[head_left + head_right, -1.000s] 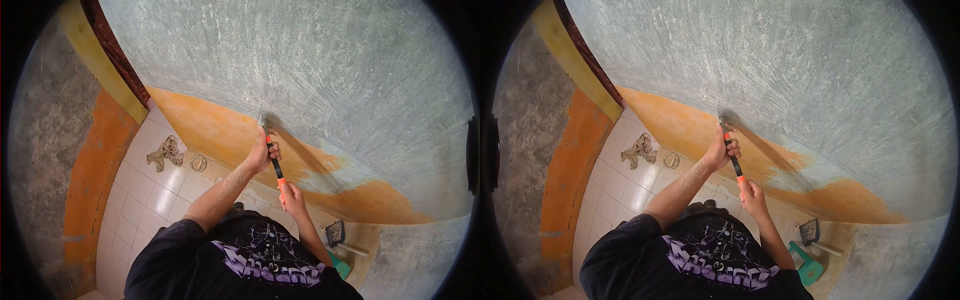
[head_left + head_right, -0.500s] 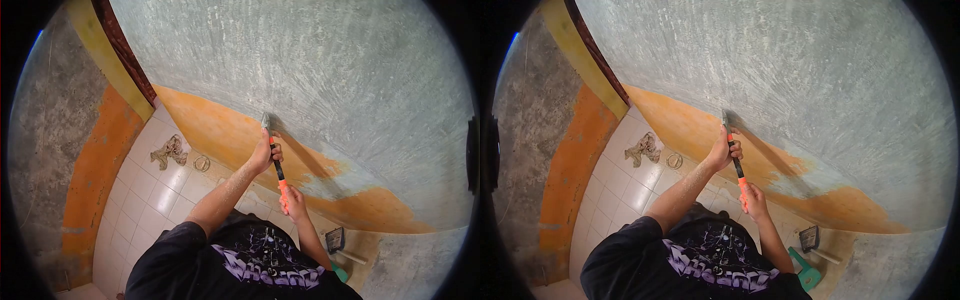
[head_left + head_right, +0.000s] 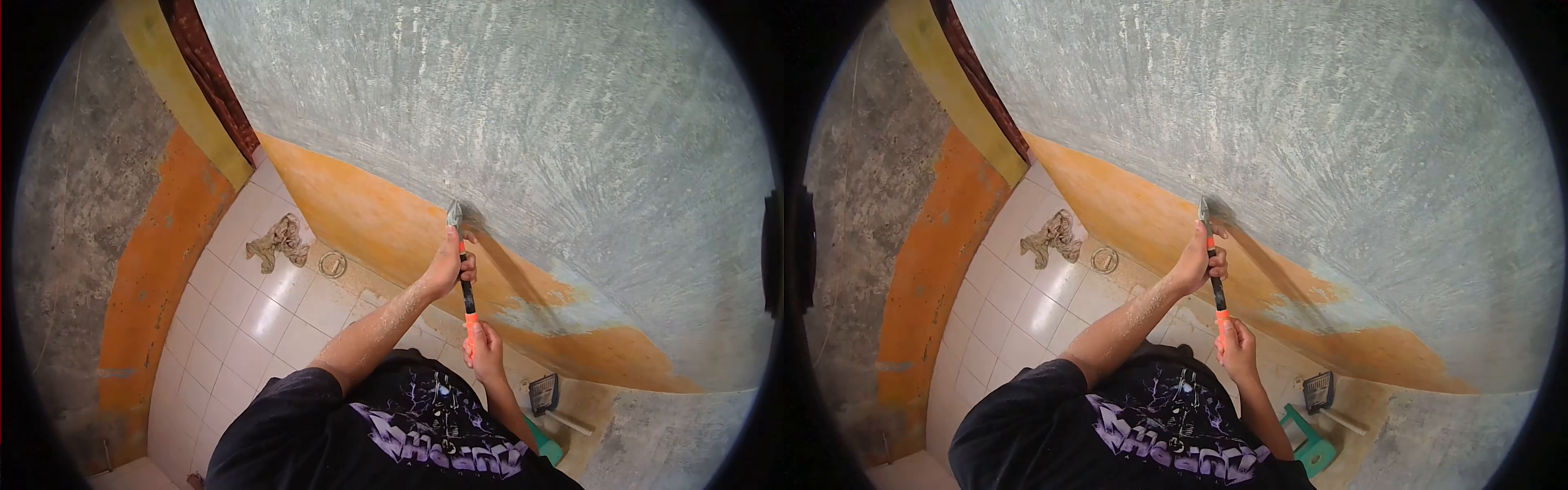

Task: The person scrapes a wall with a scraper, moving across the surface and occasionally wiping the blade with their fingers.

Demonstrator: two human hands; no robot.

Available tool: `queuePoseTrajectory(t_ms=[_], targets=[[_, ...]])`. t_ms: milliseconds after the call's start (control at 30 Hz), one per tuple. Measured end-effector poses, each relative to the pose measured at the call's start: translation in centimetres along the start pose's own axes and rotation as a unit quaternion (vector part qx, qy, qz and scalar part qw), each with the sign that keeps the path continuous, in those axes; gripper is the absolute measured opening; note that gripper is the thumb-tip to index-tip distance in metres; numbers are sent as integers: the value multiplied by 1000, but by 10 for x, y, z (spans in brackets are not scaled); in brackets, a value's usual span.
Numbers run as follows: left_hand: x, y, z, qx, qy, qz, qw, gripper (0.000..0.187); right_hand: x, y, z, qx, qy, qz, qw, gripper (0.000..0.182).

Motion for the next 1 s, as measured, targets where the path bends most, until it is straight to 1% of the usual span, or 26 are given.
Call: queuePoseTrajectory(t_ms=[167, 267, 567, 767, 867, 1000], targets=[[-7, 0, -5, 0, -5, 0, 1000, 65, 7, -3, 2, 10, 16, -3, 1000, 35], [-10, 1, -7, 7, -34, -3, 999, 67, 12, -7, 0, 9, 11, -3, 1000, 34], [-17, 3, -13, -3, -22, 7, 1000, 68, 19, -9, -4, 6, 12, -11, 1000, 33], [-25, 3, -21, -9, -1, -27, 1000, 68, 28, -16, -5, 6, 15, -13, 1000, 31], [-29, 5, -22, 7, -28, -8, 1000, 68, 32, -19, -9, 10, 6, -13, 1000, 30], [-32, 5, -25, 5, -13, -9, 1000, 69, 36, -21, -9, 11, 4, -17, 1000, 31]])
Point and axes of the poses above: each hand's wrist, its own y-axis away from the middle knuckle, its own x-axis out of the palm, z = x × y, the point moved 2 cm from there along -y, towards the middle knuckle, and after that the axes turned 15 degrees about -x, right-handed, at the moved point
